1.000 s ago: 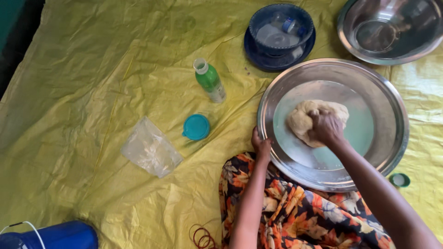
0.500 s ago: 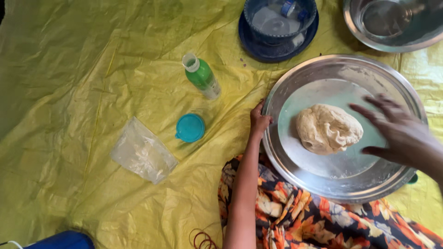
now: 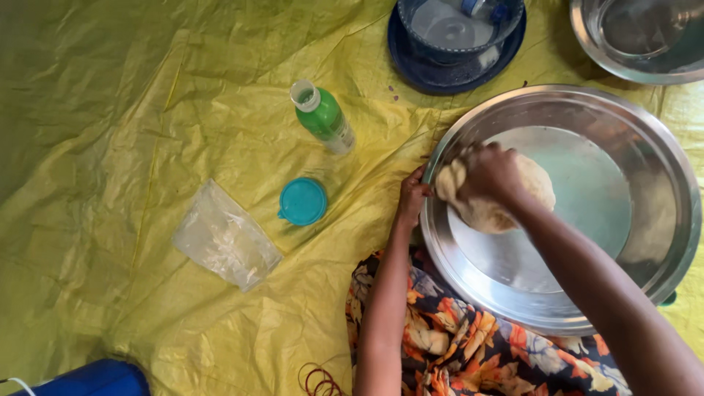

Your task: The person kneads a large mass of dough in a metal bowl using both hands, repeatedly folding and pressing it. The person then places a portion of the dough into a plastic bag and continues kneading the remaining dough in the bowl.

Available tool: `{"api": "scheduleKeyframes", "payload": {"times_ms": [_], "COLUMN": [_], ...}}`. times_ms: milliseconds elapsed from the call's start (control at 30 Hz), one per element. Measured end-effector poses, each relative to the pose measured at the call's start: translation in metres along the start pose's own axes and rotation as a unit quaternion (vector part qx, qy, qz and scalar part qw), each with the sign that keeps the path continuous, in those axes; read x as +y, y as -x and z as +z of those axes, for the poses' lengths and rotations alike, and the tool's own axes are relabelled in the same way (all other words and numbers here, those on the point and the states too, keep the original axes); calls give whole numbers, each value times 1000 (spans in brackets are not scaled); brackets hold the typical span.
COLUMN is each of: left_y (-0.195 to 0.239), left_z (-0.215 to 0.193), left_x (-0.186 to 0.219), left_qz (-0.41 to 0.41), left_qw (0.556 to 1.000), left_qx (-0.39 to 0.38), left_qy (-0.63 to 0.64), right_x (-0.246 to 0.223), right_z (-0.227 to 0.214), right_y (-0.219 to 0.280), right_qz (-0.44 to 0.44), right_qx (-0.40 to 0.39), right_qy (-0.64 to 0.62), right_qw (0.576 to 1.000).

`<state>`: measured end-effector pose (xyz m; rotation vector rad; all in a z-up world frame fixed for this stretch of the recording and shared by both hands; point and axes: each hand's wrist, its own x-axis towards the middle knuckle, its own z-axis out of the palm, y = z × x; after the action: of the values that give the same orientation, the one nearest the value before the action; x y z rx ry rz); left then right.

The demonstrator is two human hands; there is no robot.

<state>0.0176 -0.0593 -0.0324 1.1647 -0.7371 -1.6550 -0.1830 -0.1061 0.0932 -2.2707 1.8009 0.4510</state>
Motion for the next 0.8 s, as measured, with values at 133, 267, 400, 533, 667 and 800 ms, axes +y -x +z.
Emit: {"api": "scheduleKeyframes", "payload": {"times_ms": [133,267,400,533,667,800], "left_y": [29,70,71,68,66,65], "left_z": [-2,2,3,-4,-1,0], "left_x": [-4,-10,-8,-6,-3,2], "left_qz": [62,56,87,145,152,149], "left_qw": [995,974,990,982,985,985], "left_qx": [43,146,106,102,77,86], "left_qy": [-61,-166,-15,-72,-19,-32], "right_x": [38,28,-18,-64,-78,-51], "right_z": [-14,-13,18,61,101,115], "right_y": [-44,-37,-4,45,122,191], "right_qz": [170,271,110,-78,-245,-321], "right_qx": [-18,75,113,169,208,56], "right_qy": [-160,-146,25,203,284,281], "right_qw": [972,948,987,961,904,903]}}
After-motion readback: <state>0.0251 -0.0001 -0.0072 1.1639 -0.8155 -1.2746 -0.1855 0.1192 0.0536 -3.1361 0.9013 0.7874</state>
